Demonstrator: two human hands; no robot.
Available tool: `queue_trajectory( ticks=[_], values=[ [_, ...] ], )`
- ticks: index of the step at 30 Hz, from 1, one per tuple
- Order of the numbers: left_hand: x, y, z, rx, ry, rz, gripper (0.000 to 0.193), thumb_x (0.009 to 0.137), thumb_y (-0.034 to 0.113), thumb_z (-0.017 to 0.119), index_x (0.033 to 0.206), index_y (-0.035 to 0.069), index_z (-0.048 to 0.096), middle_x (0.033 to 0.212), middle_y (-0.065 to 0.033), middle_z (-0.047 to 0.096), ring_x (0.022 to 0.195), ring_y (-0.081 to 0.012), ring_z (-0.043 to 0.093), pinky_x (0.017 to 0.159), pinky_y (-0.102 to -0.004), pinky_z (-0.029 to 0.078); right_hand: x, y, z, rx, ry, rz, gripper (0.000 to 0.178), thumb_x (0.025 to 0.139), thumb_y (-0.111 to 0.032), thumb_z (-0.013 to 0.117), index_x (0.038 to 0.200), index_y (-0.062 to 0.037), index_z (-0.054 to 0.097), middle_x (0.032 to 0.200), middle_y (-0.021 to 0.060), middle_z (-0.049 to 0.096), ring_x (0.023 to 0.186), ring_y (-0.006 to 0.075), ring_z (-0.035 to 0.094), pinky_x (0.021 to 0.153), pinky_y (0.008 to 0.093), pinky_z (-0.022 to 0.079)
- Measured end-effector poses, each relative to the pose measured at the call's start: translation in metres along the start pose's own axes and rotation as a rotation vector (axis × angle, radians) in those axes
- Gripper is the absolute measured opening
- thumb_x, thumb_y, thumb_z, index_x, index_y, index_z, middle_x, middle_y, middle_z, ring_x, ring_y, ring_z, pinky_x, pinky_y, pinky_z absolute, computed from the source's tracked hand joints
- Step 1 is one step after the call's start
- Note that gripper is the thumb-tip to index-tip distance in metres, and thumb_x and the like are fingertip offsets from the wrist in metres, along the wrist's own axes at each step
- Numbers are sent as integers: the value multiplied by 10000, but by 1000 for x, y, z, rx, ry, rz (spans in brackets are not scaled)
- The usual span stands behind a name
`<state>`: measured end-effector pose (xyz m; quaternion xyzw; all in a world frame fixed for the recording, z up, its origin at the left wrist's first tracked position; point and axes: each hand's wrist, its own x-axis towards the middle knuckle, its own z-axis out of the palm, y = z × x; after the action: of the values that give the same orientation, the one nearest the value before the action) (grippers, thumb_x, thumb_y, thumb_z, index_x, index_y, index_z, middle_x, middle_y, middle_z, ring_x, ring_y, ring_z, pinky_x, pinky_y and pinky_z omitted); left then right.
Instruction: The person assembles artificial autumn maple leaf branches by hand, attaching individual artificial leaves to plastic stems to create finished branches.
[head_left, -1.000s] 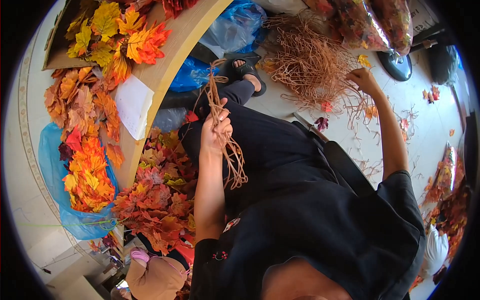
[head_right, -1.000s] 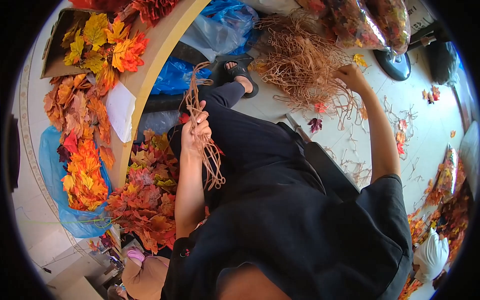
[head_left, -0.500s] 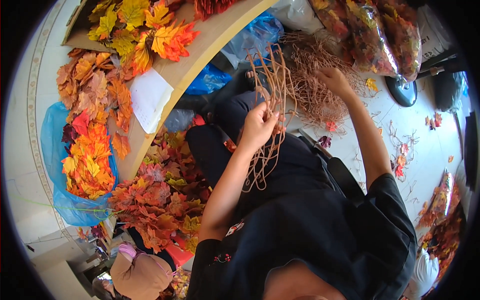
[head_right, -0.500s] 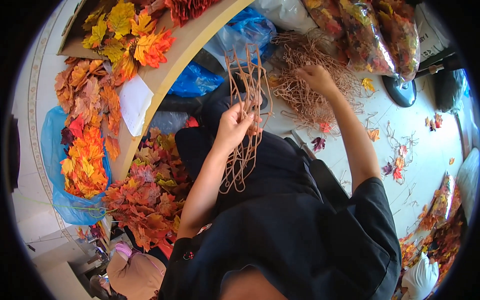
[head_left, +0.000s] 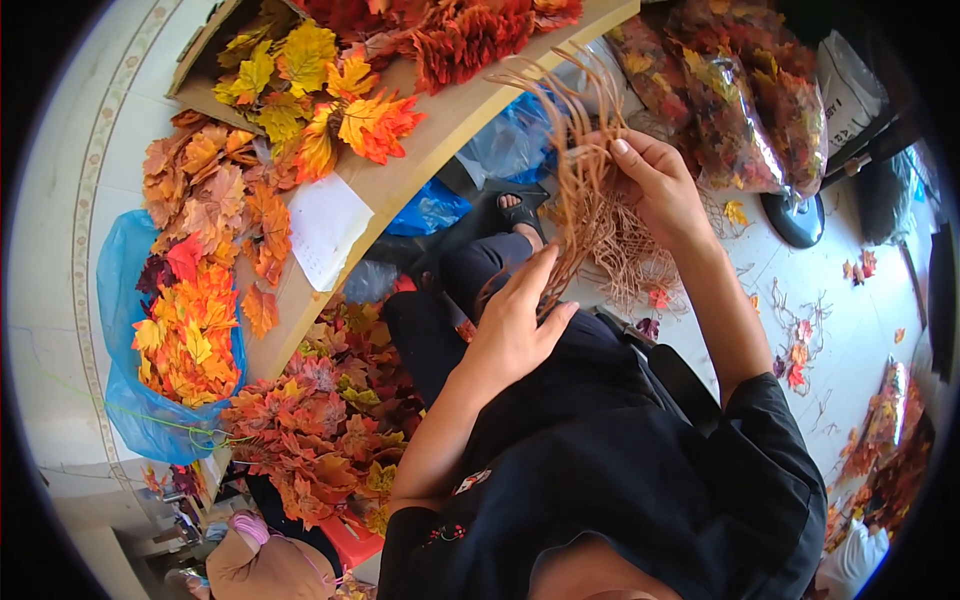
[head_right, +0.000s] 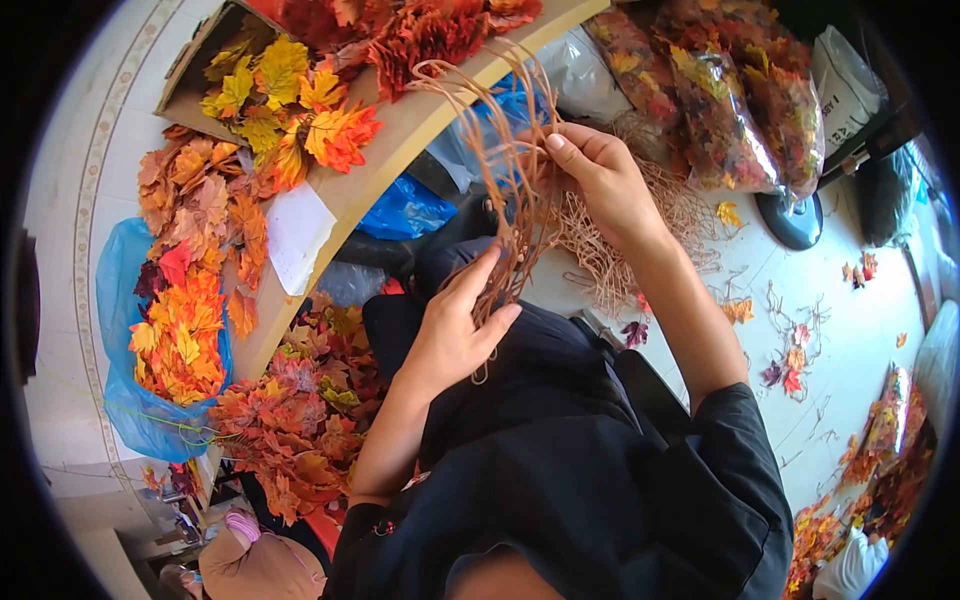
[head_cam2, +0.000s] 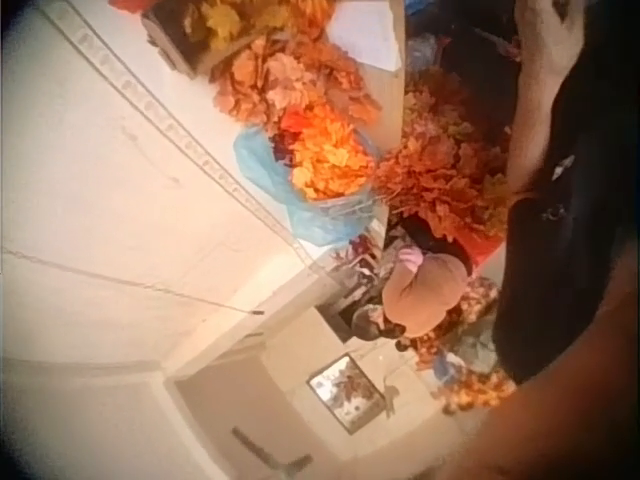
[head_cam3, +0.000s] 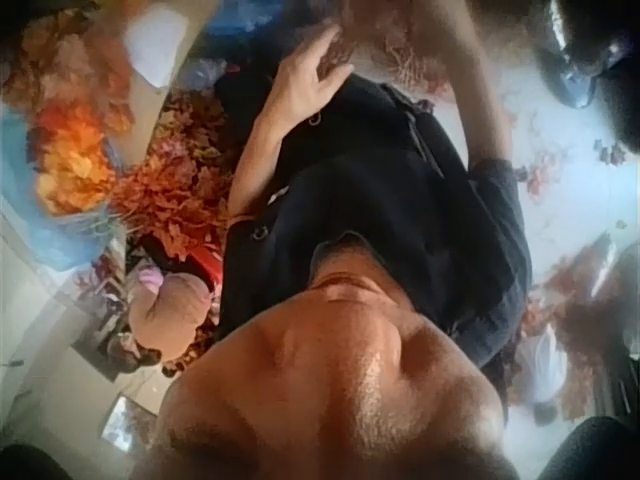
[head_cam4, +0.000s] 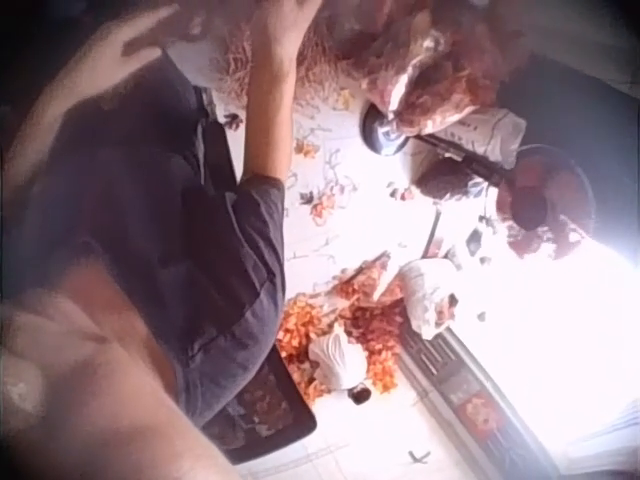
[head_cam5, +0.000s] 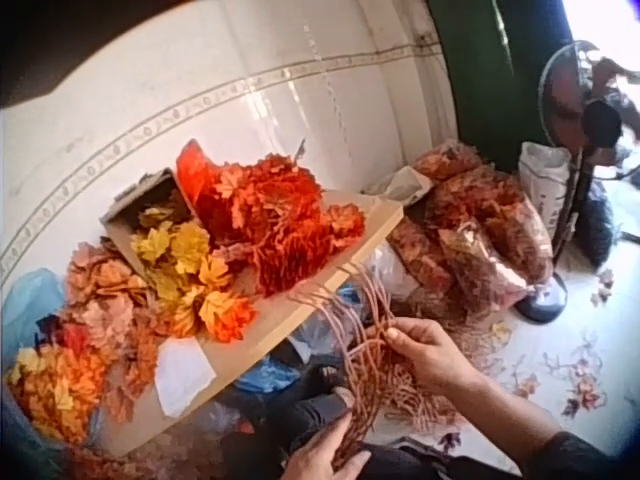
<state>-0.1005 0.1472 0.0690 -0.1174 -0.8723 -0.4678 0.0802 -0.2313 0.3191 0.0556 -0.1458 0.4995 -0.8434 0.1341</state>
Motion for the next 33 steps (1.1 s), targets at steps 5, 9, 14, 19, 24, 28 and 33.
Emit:
queue_trajectory(
  ticks=[5, 9, 14, 19, 24, 28, 33],
  values=[
    [-3, 37, -53, -133, 130, -125, 217, 839, 54, 581, 1037, -33, 584, 932, -100, 640, 804, -129, 618, 716, -230, 487, 1, -23, 26, -55, -52, -102, 281, 939, -207, 436, 1040, 20, 566, 899, 69, 634, 820, 105, 593, 768, 242, 467],
    [33, 36, -72, -139, 279, 39, 256, 848, 71, 581, 1071, -49, 538, 993, -104, 606, 894, -130, 587, 794, -249, 463, 1, -31, 55, -126, -121, -178, 272, 942, -184, 430, 1049, 25, 565, 885, 63, 628, 807, 99, 582, 767, 237, 460],
    [42, 39, -68, -409, 158, 98, 210, 826, 21, 594, 1022, -43, 554, 971, -85, 609, 877, -114, 584, 778, -231, 468, 7, -33, 75, -206, -152, -254, 260, 944, -160, 422, 1025, 35, 575, 855, 43, 625, 776, 80, 570, 745, 232, 465],
    [42, 41, -68, -369, 373, 92, 101, 809, 7, 614, 899, -32, 588, 809, -36, 620, 686, -56, 560, 621, -198, 467, -4, -34, 91, -289, -115, -356, 647, 885, -391, 500, 1324, 34, 290, 1320, 190, 374, 1239, 244, 343, 1013, 355, 274],
    [41, 46, -67, -238, 484, 97, 74, 805, 21, 625, 851, -31, 599, 758, -38, 615, 653, -51, 554, 579, -191, 456, -22, -19, 98, -640, 159, -863, 801, 706, -319, 700, 1323, -11, 292, 1374, 225, 231, 1284, 325, 244, 1020, 424, 243],
    [37, 53, -69, -290, 456, 50, 67, 800, 25, 631, 842, -24, 610, 753, -44, 615, 657, -61, 569, 588, -196, 470, -29, -26, 109, -1005, 65, -905, 551, 679, -187, 734, 1144, -16, 493, 1307, 214, 338, 1244, 340, 307, 995, 420, 283],
    [37, 31, -86, -408, 487, 54, 68, 881, 74, 522, 867, 13, 496, 732, -22, 559, 644, -90, 584, 580, -223, 491, -16, -20, 105, -428, 16, -710, 260, 803, -90, 604, 1035, 7, 537, 1239, 155, 461, 1112, 257, 490, 854, 324, 433]
  ],
)
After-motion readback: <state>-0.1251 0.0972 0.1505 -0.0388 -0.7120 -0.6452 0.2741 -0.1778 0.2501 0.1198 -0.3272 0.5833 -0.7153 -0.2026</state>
